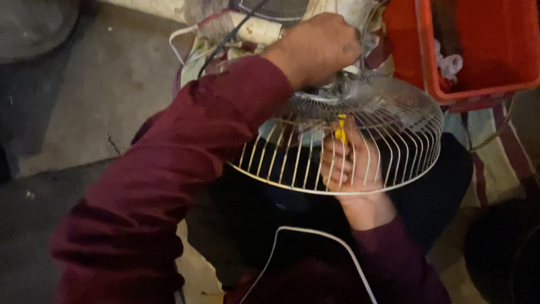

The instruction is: The person sits on the floor and uses a screwdriver to remove screws from the back of a standing fan's motor housing. They then detach the rear wire cage and set it aside, exposing the fan blades.

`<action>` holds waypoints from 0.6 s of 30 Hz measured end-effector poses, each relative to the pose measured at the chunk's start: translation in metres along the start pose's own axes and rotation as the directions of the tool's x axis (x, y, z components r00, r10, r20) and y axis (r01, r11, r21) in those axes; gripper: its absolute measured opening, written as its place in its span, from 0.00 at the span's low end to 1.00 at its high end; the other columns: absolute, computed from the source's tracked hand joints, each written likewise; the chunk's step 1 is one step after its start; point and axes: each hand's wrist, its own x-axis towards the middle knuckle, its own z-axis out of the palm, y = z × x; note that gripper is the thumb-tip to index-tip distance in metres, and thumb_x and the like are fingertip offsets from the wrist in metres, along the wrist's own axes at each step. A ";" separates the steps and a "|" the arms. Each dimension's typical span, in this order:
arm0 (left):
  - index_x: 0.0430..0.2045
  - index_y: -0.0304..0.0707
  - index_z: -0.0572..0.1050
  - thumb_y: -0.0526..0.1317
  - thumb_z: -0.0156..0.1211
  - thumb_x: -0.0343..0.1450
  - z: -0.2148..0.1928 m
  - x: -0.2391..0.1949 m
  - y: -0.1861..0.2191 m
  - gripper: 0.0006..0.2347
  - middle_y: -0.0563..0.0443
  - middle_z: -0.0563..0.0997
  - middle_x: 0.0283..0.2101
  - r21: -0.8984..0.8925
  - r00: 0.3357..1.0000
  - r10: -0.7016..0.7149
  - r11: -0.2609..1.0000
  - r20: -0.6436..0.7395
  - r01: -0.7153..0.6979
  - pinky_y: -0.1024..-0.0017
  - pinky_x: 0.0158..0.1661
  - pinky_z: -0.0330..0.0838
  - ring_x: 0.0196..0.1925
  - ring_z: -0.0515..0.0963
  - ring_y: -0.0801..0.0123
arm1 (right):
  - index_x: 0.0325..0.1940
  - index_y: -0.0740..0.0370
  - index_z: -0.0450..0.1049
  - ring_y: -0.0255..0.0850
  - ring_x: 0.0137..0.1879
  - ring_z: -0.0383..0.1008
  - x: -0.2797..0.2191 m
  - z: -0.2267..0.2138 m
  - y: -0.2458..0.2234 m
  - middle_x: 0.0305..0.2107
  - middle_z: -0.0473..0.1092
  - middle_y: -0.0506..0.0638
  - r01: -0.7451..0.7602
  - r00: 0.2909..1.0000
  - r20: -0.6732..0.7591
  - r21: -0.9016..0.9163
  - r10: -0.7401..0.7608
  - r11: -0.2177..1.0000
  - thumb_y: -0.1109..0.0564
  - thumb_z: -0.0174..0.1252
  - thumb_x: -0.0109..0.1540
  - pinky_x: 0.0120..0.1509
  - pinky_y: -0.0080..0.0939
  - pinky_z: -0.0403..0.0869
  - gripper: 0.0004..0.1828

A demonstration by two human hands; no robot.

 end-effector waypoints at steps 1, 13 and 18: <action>0.20 0.41 0.80 0.34 0.66 0.58 0.000 0.004 -0.001 0.02 0.46 0.82 0.28 0.020 0.999 -0.015 1.000 0.041 0.014 0.61 0.36 0.78 0.32 0.83 0.55 | 0.48 0.57 0.72 0.27 0.15 0.49 0.001 0.004 0.000 0.19 0.57 0.39 -0.018 0.997 0.073 0.022 0.017 1.000 0.41 0.47 0.74 0.15 0.27 0.53 0.18; 0.23 0.37 0.79 0.34 0.62 0.64 0.005 -0.013 0.001 0.02 0.46 0.81 0.36 -0.064 0.997 -0.054 0.997 -0.060 0.050 0.61 0.38 0.78 0.36 0.81 0.55 | 0.46 0.60 0.73 0.26 0.13 0.50 -0.053 -0.017 0.048 0.12 0.55 0.39 0.022 0.810 -0.336 -0.801 -0.480 0.598 0.38 0.47 0.68 0.15 0.29 0.50 0.23; 0.21 0.39 0.78 0.35 0.61 0.63 0.004 -0.017 0.016 0.02 0.48 0.80 0.36 -0.056 0.992 -0.098 0.994 -0.078 0.094 0.63 0.39 0.78 0.37 0.80 0.58 | 0.48 0.63 0.72 0.29 0.14 0.54 -0.033 -0.053 0.039 0.13 0.58 0.41 0.135 0.869 -0.262 -0.691 -0.420 0.710 0.42 0.50 0.69 0.15 0.31 0.53 0.21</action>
